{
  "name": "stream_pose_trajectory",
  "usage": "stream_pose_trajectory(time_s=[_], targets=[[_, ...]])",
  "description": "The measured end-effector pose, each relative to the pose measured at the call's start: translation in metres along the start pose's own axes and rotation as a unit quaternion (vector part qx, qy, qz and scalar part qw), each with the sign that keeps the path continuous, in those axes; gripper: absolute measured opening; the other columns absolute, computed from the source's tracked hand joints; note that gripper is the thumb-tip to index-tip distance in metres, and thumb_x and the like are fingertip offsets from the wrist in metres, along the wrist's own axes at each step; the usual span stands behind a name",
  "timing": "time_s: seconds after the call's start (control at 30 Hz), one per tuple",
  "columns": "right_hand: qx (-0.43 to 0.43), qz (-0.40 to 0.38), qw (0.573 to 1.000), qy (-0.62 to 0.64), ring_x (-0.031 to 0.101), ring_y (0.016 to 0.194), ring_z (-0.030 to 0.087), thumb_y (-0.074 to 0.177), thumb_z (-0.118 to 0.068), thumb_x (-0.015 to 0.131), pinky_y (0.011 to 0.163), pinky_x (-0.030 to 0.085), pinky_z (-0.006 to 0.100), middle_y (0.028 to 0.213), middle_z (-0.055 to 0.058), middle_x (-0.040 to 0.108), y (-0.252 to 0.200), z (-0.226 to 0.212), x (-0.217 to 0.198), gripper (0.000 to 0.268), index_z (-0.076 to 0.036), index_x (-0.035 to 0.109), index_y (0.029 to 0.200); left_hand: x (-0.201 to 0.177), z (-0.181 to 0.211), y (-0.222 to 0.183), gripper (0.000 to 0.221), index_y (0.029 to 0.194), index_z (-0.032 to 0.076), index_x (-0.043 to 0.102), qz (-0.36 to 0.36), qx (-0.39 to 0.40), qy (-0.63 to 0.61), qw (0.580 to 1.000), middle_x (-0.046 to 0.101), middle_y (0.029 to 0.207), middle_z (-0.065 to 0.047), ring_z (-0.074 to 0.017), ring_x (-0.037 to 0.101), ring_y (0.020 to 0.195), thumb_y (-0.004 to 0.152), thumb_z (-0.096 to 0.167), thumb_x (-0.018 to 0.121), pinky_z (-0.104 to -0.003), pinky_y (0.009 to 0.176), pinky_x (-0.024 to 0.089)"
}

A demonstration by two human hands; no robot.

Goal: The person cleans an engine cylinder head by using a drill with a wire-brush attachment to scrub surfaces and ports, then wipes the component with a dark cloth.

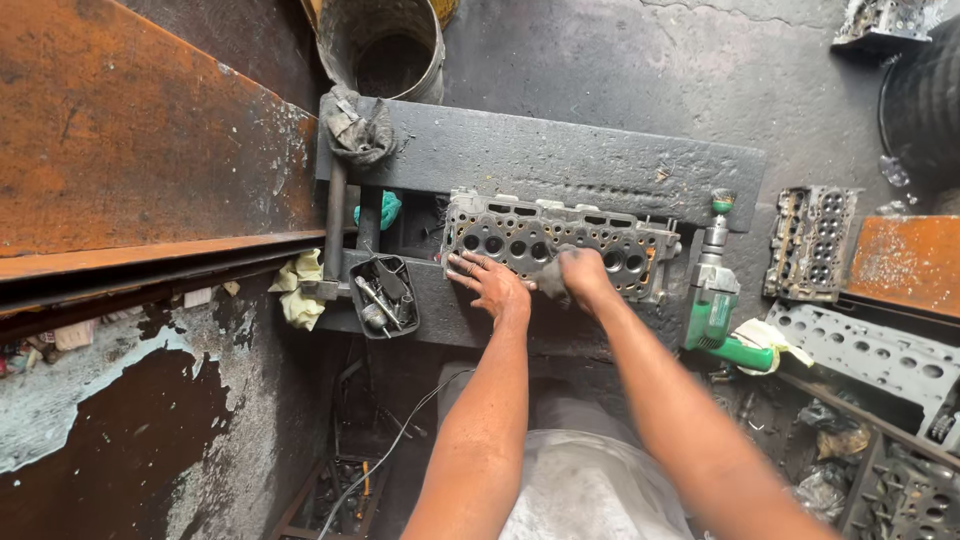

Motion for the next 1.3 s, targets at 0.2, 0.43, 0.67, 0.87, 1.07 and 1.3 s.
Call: stream_pose_trajectory(time_s=[0.2, 0.43, 0.67, 0.87, 1.07, 1.3], targets=[[-0.231, -0.163, 0.890, -0.359, 0.072, 0.092, 0.032, 0.094, -0.020, 0.058, 0.075, 0.059, 0.046, 0.095, 0.017, 0.071, -0.011, -0.061, -0.047, 0.023, -0.012, 0.079, 0.090, -0.010, 0.003, -0.008, 0.151, 0.160, -0.004, -0.001, -0.032, -0.001, -0.015, 0.999, -0.013, 0.169, -0.025, -0.0479, -0.007, 0.156, 0.058, 0.046, 0.099, -0.068, 0.101, 0.046], [-0.271, -0.102, 0.869, -0.403, 0.071, 0.083, 0.030, 0.090, -0.027, 0.062, 0.059, 0.057, 0.041, 0.095, 0.021, 0.067, -0.015, -0.073, -0.002, 0.027, -0.004, 0.076, 0.092, -0.016, 0.005, -0.014, 0.142, 0.161, -0.002, -0.001, -0.062, -0.011, -0.018, 0.998, -0.013, 0.169, -0.024, -0.0465, -0.007, 0.156, 0.067, 0.042, 0.095, -0.068, 0.104, 0.044], [0.172, -0.043, 0.910, 0.374, 0.072, 0.073, 0.032, 0.090, -0.017, 0.065, 0.056, 0.053, 0.039, 0.085, 0.022, 0.072, 0.026, -0.008, 0.065, 0.022, 0.003, 0.074, 0.091, 0.005, 0.001, 0.001, 0.070, 0.161, -0.002, 0.007, 0.007, -0.001, -0.019, 1.000, -0.009, 0.170, -0.021, -0.0473, -0.005, 0.155, 0.105, 0.012, 0.047, -0.073, 0.098, 0.045], [0.066, 0.034, 0.992, 0.102, 0.073, 0.077, 0.032, 0.090, -0.016, 0.065, 0.060, 0.055, 0.041, 0.086, 0.021, 0.072, -0.005, -0.023, 0.035, 0.022, 0.004, 0.073, 0.092, 0.004, 0.002, 0.001, 0.073, 0.161, -0.001, 0.007, 0.010, 0.003, -0.009, 1.000, -0.010, 0.170, -0.021, -0.0478, -0.005, 0.155, 0.104, 0.012, 0.049, -0.072, 0.098, 0.045], [-0.029, -0.178, 0.981, -0.074, 0.074, 0.081, 0.031, 0.091, -0.015, 0.065, 0.063, 0.057, 0.042, 0.087, 0.021, 0.073, 0.027, -0.040, 0.037, 0.021, 0.005, 0.072, 0.092, 0.002, 0.001, 0.000, 0.078, 0.161, -0.001, 0.006, -0.003, 0.002, -0.011, 1.000, -0.010, 0.169, -0.022, -0.0480, -0.004, 0.155, 0.101, 0.013, 0.054, -0.072, 0.099, 0.045], [0.043, -0.120, 0.991, -0.031, 0.076, 0.085, 0.031, 0.092, -0.014, 0.065, 0.068, 0.059, 0.044, 0.088, 0.021, 0.073, 0.034, -0.059, 0.017, 0.021, 0.006, 0.071, 0.093, 0.007, -0.001, 0.005, 0.085, 0.160, -0.003, 0.007, -0.014, 0.008, -0.022, 1.000, -0.009, 0.168, -0.023, -0.0486, -0.004, 0.153, 0.098, 0.020, 0.060, -0.071, 0.098, 0.045]])
Point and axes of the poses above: each hand's wrist, its own y-axis towards the middle knuckle, its own x-axis out of the palm, z = x × y, the point moved 7 cm from there along y, towards the middle knuckle
